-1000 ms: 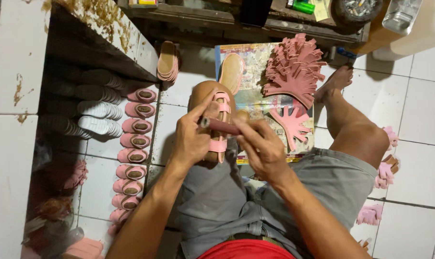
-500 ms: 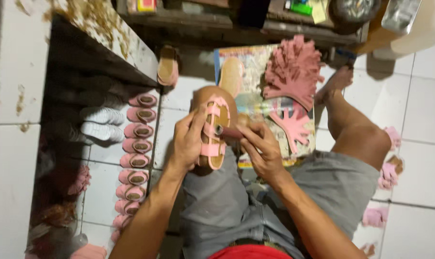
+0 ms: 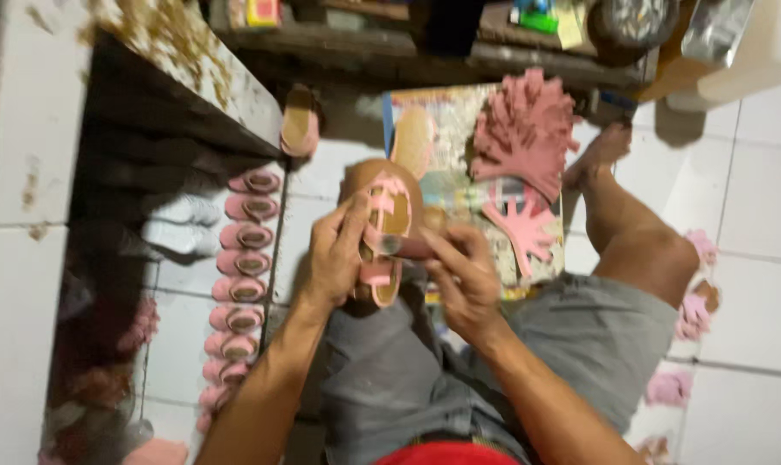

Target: The person assembles pink sandals by attaching pink straps to tan soles. They use a cylindrical tool to press the straps into place, then place the finished sandals on a nearby shelf. The person repeats this process with multiple pairs of sandals.

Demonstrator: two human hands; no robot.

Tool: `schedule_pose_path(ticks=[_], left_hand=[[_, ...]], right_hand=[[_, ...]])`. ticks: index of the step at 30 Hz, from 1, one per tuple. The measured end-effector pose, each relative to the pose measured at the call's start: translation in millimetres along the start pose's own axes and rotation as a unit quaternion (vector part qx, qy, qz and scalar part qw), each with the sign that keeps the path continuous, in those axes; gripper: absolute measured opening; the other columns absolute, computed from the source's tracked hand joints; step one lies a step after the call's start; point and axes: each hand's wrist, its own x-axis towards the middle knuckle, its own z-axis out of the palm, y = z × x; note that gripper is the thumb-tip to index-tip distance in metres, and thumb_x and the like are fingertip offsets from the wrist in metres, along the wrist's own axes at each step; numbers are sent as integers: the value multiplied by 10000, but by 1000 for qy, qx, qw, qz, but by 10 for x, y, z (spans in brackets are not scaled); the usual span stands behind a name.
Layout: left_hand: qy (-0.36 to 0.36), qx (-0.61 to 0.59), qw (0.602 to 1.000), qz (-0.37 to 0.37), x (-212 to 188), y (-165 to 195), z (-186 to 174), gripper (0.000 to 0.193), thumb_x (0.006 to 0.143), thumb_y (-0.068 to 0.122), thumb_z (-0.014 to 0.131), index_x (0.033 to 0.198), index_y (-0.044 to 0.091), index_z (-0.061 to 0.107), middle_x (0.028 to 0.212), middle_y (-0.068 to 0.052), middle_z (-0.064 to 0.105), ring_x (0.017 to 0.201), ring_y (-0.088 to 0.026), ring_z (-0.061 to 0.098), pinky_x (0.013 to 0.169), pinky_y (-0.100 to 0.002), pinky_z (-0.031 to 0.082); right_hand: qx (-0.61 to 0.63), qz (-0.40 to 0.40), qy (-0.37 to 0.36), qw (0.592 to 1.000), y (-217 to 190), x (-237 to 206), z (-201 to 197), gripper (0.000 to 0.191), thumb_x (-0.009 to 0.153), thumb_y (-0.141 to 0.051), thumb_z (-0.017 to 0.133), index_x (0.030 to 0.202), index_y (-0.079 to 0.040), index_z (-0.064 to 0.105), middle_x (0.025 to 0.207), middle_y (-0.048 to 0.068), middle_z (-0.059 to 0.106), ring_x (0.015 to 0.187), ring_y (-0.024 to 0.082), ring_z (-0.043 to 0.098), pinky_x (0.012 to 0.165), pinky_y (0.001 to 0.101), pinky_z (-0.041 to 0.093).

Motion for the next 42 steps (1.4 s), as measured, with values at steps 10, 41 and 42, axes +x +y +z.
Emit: schedule_pose_path(ticks=[10, 41, 42], left_hand=[[-116, -30, 991, -50, -30, 317, -29, 685, 942, 332, 723, 1486, 36, 429, 1095, -74, 630, 918, -178, 638, 804, -328, 577], [-266, 162, 945, -100, 128, 452, 63, 669, 752, 115, 785, 1344, 29, 486, 1005, -70, 667, 781, -156, 670, 663, -351, 573], [-258, 109, 946, -164, 129, 439, 44, 659, 747, 96, 758, 1340, 23, 480, 984, -77, 656, 716, -171, 668, 597, -373, 570]], right_hand=[[50, 169, 28, 984, 100, -127, -346, 330, 1037, -14, 597, 1362, -34, 649, 1185, 85, 608, 929, 162, 583, 819, 257, 509], [19, 5, -19, 1000, -89, 168, -188, 360, 987, 48, 648, 1337, -37, 650, 1183, 128, 586, 1073, 251, 613, 941, 330, 503], [25, 17, -22, 999, -58, 172, -160, 357, 997, 52, 641, 1344, -34, 651, 1185, 120, 593, 1074, 244, 618, 948, 328, 504]])
